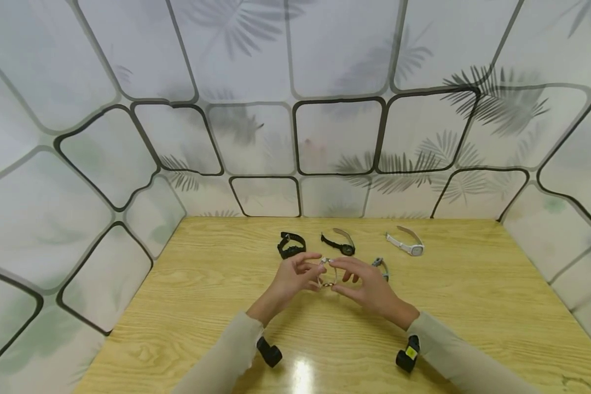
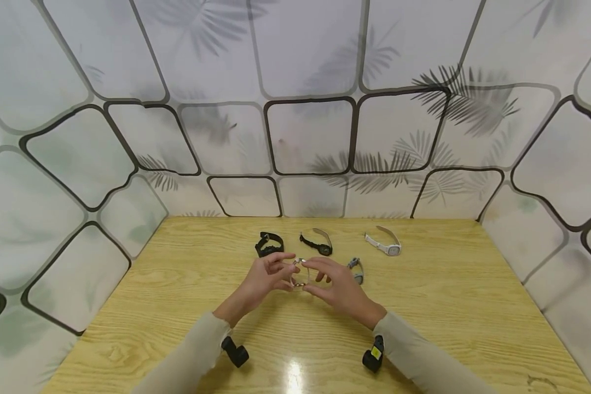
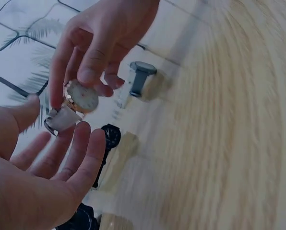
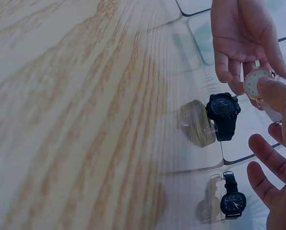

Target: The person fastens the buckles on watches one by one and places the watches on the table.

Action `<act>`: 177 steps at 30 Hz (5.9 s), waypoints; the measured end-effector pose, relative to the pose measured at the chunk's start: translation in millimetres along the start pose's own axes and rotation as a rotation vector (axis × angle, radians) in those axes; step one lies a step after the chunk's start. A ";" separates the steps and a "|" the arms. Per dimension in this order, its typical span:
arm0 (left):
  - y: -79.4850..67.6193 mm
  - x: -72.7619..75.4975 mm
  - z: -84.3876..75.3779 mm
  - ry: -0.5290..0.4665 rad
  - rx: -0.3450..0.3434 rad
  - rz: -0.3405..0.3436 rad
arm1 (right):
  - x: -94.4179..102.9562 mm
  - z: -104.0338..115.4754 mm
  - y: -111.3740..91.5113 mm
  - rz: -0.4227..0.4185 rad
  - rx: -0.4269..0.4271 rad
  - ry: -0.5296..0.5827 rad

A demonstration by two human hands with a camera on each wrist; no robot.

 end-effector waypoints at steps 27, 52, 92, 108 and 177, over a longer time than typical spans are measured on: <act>-23.2 -5.1 9.6 0.540 -0.262 -0.147 | 5.3 5.6 -5.1 0.096 -0.068 0.022; 2.3 2.6 15.6 0.710 -0.069 -0.096 | -7.6 -9.5 10.5 0.429 -0.423 0.131; 1.4 3.1 19.2 0.745 -0.066 -0.084 | -10.5 -9.6 10.3 0.447 -0.412 0.109; -2.3 2.7 11.8 0.713 -0.023 -0.032 | -8.8 -14.2 12.0 0.483 -0.395 0.124; 11.4 86.2 -2.7 0.550 0.104 -0.282 | -47.7 -55.7 99.9 0.572 -0.367 0.062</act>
Point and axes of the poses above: each hand's wrist, its own y-axis towards the middle knuckle, its own x-axis out of the back of the hand, z = x × y, the point moved 3 cm from there along y, towards the middle knuckle, and after that the axes turned 9 degrees about x, right-handed, at the moved point
